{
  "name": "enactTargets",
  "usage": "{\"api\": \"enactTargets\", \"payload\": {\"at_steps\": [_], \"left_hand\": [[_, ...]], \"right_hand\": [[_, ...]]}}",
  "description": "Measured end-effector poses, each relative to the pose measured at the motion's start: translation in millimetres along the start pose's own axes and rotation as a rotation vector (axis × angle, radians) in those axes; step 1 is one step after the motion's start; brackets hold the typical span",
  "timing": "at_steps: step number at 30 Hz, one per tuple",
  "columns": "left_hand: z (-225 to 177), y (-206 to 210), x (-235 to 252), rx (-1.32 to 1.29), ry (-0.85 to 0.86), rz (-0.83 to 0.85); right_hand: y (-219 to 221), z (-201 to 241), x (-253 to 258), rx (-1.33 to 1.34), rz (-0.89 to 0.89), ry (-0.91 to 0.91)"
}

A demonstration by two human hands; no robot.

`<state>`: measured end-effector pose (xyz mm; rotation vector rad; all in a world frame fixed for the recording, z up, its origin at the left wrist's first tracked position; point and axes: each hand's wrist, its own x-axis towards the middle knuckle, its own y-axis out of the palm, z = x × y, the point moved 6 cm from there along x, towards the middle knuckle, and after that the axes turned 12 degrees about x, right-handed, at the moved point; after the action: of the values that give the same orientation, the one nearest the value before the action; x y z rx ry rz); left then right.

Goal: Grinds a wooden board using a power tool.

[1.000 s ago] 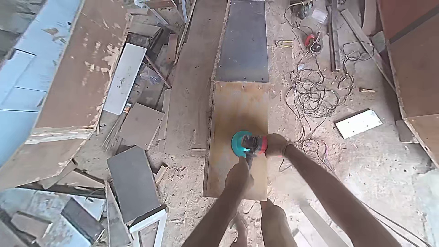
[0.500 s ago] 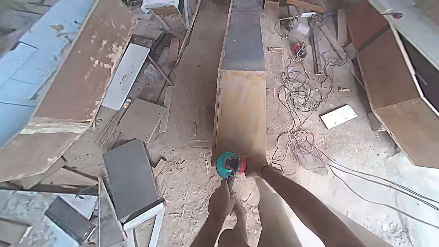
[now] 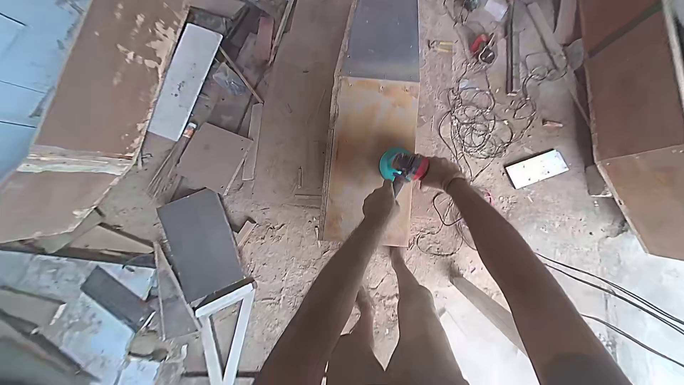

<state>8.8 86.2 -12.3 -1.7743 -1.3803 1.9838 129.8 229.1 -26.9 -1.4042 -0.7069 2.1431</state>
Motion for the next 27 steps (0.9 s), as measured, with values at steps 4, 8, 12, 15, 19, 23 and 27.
{"api": "enactTargets", "payload": {"at_steps": [4, 8, 12, 15, 19, 23, 27], "left_hand": [[-11, -10, -4, 0.113, 0.004, 0.102], [5, 25, -39, 0.119, -0.069, 0.190], [40, 79, -69, 0.089, -0.146, 0.202], [70, 122, -97, 0.049, -0.190, 0.216], [113, 160, -130, 0.092, -0.213, 0.208], [147, 177, -161, 0.105, -0.188, 0.201], [162, 158, -183, 0.078, -0.200, 0.093]], "right_hand": [[13, -22, 15, 0.048, 0.056, -0.026], [44, -15, -23, 0.036, 0.241, -0.019], [88, 0, -58, -0.014, 0.312, -0.029], [127, 11, -86, -0.032, 0.353, -0.005], [188, 20, -121, 0.019, 0.338, -0.005], [230, 32, -150, 0.012, 0.352, -0.015], [212, 55, -176, 0.006, 0.274, -0.034]]}}
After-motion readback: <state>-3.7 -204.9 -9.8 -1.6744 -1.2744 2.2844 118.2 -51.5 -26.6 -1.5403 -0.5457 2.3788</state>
